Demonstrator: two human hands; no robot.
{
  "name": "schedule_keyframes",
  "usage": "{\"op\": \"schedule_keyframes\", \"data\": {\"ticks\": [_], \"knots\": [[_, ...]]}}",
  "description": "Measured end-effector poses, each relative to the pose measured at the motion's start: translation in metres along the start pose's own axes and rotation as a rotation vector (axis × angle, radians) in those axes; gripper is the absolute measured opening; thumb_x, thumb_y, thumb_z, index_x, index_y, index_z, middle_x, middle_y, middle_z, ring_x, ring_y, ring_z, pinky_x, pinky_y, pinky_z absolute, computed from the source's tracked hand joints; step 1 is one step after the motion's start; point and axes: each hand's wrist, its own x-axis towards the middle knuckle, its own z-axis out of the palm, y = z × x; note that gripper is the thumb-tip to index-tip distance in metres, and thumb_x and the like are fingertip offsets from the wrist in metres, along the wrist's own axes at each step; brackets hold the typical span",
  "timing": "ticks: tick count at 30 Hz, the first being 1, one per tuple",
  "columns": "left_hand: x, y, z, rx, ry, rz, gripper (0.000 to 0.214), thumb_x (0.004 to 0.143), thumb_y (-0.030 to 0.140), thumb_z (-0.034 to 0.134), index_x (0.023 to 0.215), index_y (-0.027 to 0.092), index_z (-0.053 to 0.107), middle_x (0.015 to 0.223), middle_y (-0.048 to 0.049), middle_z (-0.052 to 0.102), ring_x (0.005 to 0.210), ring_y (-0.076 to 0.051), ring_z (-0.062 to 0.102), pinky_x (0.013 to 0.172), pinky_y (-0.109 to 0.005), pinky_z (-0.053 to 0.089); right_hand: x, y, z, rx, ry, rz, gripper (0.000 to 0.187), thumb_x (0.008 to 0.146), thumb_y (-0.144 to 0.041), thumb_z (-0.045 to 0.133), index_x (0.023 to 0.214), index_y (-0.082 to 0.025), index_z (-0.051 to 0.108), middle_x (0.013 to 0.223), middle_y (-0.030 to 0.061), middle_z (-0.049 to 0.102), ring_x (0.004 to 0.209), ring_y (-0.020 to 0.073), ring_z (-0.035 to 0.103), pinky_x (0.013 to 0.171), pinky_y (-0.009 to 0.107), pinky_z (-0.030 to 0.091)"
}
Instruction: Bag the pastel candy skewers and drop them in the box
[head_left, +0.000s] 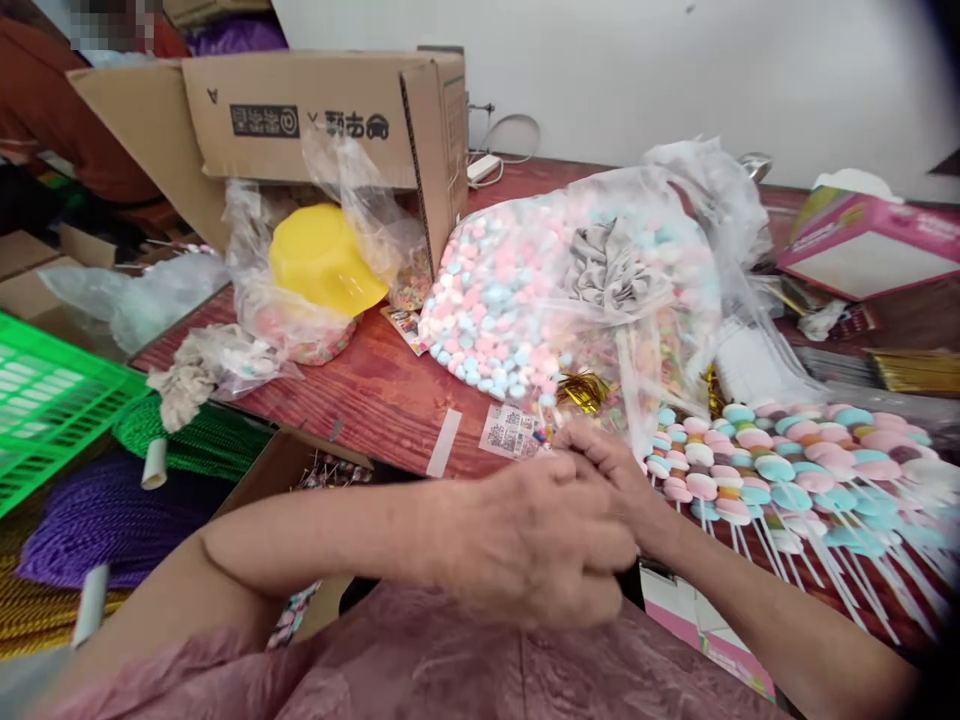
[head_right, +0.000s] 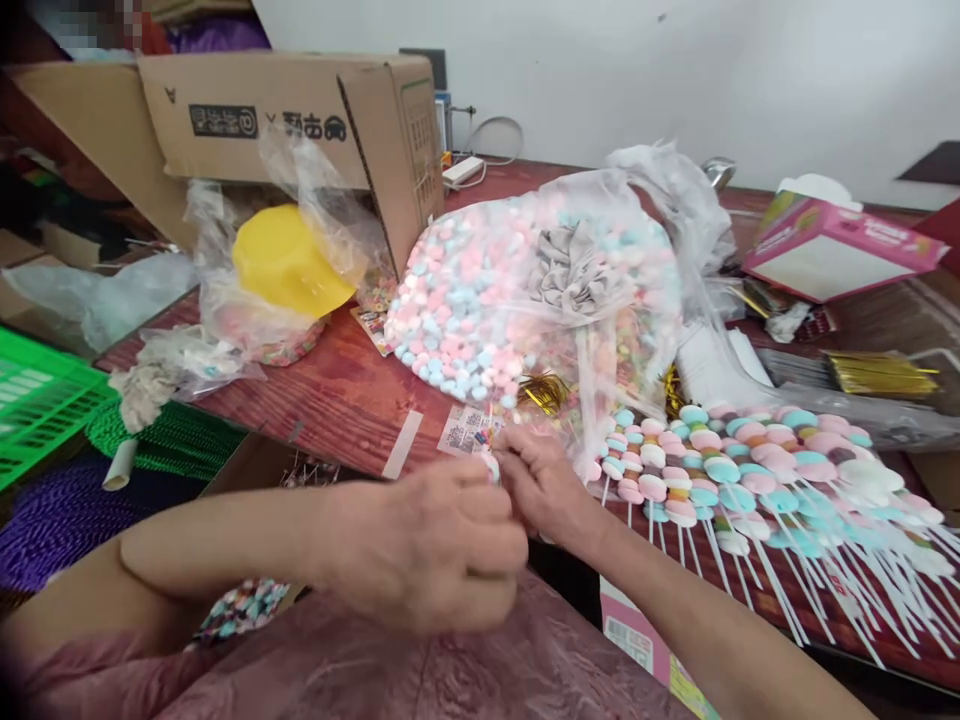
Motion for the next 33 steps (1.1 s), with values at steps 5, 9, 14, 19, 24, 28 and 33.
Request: {"op": "schedule_keyframes", "data": {"ticks": [5,9,14,19,24,28,33], "knots": [[-0.009,-0.052,0.031,-0.23,0.231,-0.345,0.026,0.093,0.034,0.052,0.094,0.017,0.071,0.086,-0.0059,0.069,0.081,-0.018,0.061,0.077,-0.031,0.05,0.01,-0.017,-0.009,0.232,0.014,0.05,0.021,0.091,-0.027,0.049,0.07,-0.02,0.052,0.065,-0.002,0.052,0.061,0.0128,0.047,0.057,0.026,0.038],[-0.012,-0.068,0.028,-0.538,0.731,-0.434,0.034,0.092,0.046,0.057,0.107,0.019,0.073,0.119,-0.0091,0.067,0.112,-0.022,0.059,0.101,-0.035,0.044,0.007,-0.01,-0.002,0.02,0.026,-0.124,0.018,0.091,-0.018,0.046,0.077,-0.021,0.057,0.067,-0.0009,0.057,0.065,0.0147,0.052,0.063,0.027,0.041],[-0.018,-0.056,0.044,-1.14,0.67,-0.602,0.057,0.084,0.054,0.067,0.129,0.02,0.063,0.123,-0.0113,0.065,0.111,-0.024,0.06,0.095,-0.035,0.047,0.014,0.01,-0.001,-0.627,0.335,-0.597,0.022,0.083,-0.005,0.042,0.083,-0.019,0.058,0.068,0.0042,0.058,0.065,0.0183,0.047,0.061,0.032,0.036],[-0.026,-0.054,0.048,-1.451,0.535,-0.604,0.062,0.077,0.056,0.074,0.122,0.014,0.067,0.098,-0.0115,0.07,0.085,-0.019,0.065,0.078,-0.031,0.051,0.012,0.025,0.006,-0.791,0.337,-0.686,0.021,0.087,-0.009,0.043,0.093,-0.017,0.061,0.072,0.0062,0.06,0.07,0.0192,0.051,0.065,0.034,0.039],[-0.024,-0.045,0.04,-1.388,0.652,-0.66,0.067,0.071,0.033,0.084,0.133,0.028,0.057,0.122,-0.0063,0.061,0.091,-0.013,0.061,0.078,-0.024,0.049,0.01,0.028,0.007,-0.823,0.335,-0.73,0.017,0.089,-0.011,0.047,0.094,-0.017,0.062,0.072,0.0059,0.062,0.069,0.0181,0.051,0.065,0.034,0.037],[-0.018,-0.04,0.05,-1.448,0.486,-0.644,0.05,0.072,0.034,0.082,0.114,0.018,0.063,0.085,-0.0009,0.063,0.071,-0.011,0.059,0.07,-0.025,0.049,0.019,0.023,0.001,-0.795,0.361,-0.736,0.017,0.088,-0.011,0.048,0.092,-0.018,0.063,0.068,0.0042,0.061,0.065,0.0168,0.049,0.062,0.033,0.031],[-0.025,-0.049,0.056,-0.825,0.609,-0.61,0.024,0.081,0.031,0.072,0.096,0.013,0.065,0.079,-0.0022,0.065,0.072,-0.013,0.06,0.069,-0.024,0.048,0.025,0.015,0.006,-0.2,0.217,-0.274,0.015,0.086,-0.019,0.052,0.073,-0.019,0.06,0.062,0.002,0.056,0.06,0.0143,0.046,0.059,0.03,0.031]]}}
